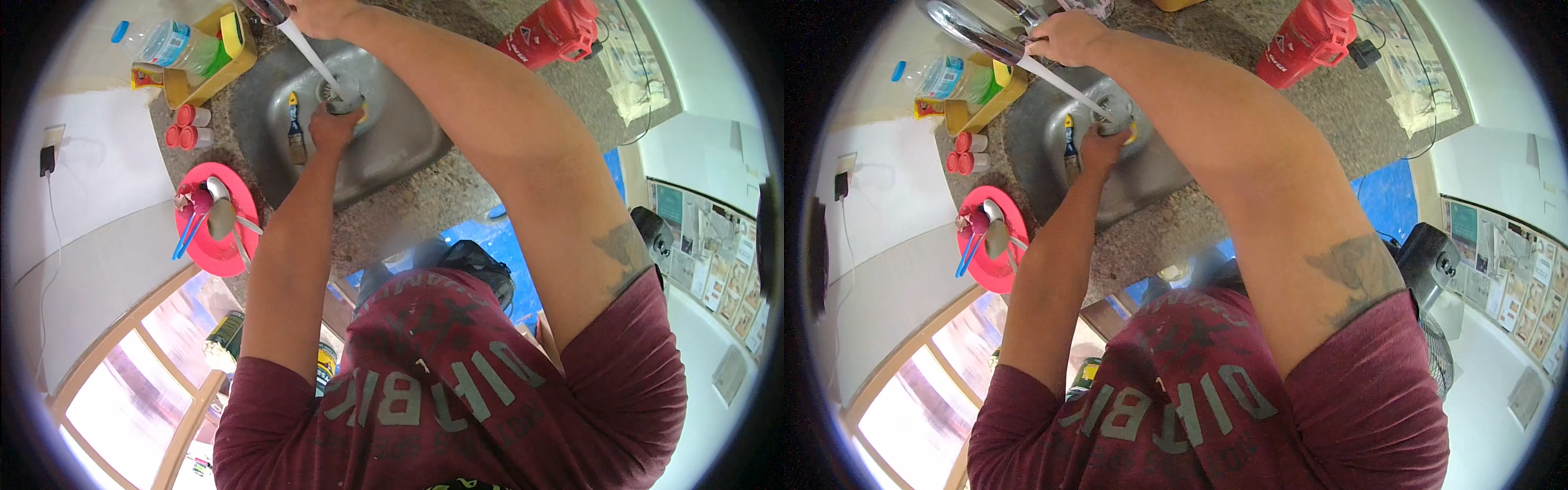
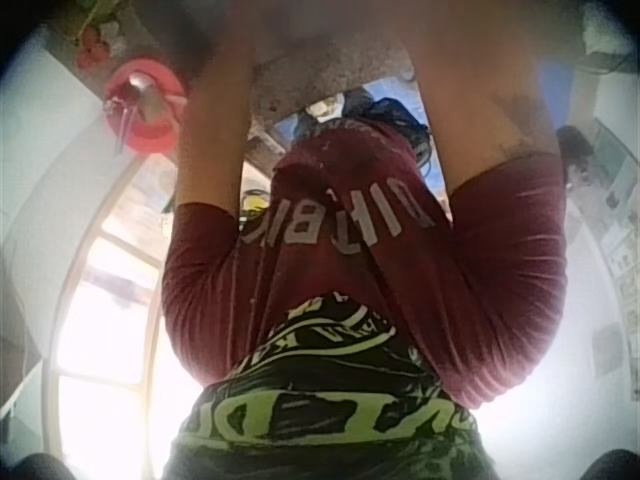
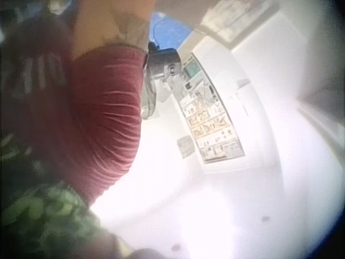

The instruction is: The person rinses a small paint can under running water in a kitchen sink, then moves to a workbench to scrape the inside of the can with a utility knife. They also wipe the can's exterior with a cloth.

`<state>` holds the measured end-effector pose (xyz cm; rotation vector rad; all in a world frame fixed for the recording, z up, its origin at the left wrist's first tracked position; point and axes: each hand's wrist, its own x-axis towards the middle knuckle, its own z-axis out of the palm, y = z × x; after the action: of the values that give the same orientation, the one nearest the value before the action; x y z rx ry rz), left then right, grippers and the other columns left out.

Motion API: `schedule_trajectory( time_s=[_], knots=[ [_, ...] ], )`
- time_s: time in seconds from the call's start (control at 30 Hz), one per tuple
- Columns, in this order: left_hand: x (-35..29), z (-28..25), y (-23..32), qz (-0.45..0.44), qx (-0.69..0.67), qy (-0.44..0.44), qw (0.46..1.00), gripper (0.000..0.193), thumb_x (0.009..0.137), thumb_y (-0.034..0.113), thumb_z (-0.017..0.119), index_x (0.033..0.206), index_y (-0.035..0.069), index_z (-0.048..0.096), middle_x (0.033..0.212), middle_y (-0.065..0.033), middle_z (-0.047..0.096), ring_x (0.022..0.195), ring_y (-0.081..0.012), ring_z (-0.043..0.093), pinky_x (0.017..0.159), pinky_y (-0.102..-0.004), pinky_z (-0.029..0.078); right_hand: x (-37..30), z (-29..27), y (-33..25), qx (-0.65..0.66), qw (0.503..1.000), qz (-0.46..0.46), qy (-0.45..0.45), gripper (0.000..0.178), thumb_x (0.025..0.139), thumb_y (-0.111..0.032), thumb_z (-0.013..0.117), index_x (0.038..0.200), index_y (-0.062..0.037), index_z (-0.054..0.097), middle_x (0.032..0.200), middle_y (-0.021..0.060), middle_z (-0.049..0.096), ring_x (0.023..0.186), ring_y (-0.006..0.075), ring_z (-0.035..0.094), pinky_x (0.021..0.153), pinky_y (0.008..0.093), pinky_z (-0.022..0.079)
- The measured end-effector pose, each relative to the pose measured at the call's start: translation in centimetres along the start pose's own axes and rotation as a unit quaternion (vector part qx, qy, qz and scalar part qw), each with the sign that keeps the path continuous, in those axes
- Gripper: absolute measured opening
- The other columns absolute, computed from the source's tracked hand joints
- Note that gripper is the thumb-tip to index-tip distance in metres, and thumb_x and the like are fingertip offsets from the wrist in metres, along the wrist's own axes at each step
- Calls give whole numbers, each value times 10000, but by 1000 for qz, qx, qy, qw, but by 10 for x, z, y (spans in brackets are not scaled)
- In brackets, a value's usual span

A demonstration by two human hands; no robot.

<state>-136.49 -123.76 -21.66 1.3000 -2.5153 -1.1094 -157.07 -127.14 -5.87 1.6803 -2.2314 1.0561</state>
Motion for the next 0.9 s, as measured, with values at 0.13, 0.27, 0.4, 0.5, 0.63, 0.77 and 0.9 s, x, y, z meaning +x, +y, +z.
schedule_trajectory(
  time_s=[0.13,0.27,0.4,0.5,0.63,0.77,0.9],
  knots=[
    [1,7,-5,5,-12,-60,998,1002,637,503,940,1396,-50,588,1310,-261,669,1213,-396,654,1058,-436,505,-1,-8,-7,32,998,36,-36,448,974,-563,592,1128,-176,757,993,182,744,943,410,708,870,498,565],
    [-2,17,-6,9,-49,22,998,985,649,460,950,1392,-68,576,1310,-267,666,1228,-395,645,1062,-447,498,-3,-19,-8,41,997,39,-54,458,983,-572,581,1137,-177,756,1003,180,745,953,409,710,874,497,564],
    [-8,-3,12,100,-17,17,995,1010,657,448,949,1426,-63,538,1287,-272,669,1233,-412,629,1060,-464,490,-4,-21,-16,37,995,70,-57,451,988,-560,584,1168,-182,752,1035,170,748,970,405,711,883,498,563],
    [-3,0,6,64,-60,115,989,1011,656,432,946,1443,-40,522,1278,-263,669,1218,-423,620,1081,-481,465,-6,-24,-16,41,994,76,-72,444,990,-545,590,1187,-181,749,1049,171,748,976,407,711,892,500,562],
    [4,-4,-6,134,-30,32,990,999,658,416,942,1449,-19,513,1338,-260,628,1266,-417,574,1118,-492,426,-5,-26,-18,34,996,59,-53,429,994,-524,592,1192,-176,748,1051,180,746,979,407,711,899,502,560],
    [-3,-14,0,156,-94,21,983,995,666,403,943,1455,-17,506,1367,-265,604,1302,-418,543,1136,-488,411,-9,-29,-20,49,993,85,-66,408,1003,-493,583,1192,-172,749,1045,189,745,985,404,712,904,499,559],
    [-14,-14,6,156,-67,51,984,1017,658,391,953,1463,-34,501,1337,-266,627,1268,-417,578,1125,-470,433,-6,-26,-14,46,993,73,-83,399,1003,-475,579,1195,-172,754,1052,191,746,991,400,712,911,497,559]
  ],
)
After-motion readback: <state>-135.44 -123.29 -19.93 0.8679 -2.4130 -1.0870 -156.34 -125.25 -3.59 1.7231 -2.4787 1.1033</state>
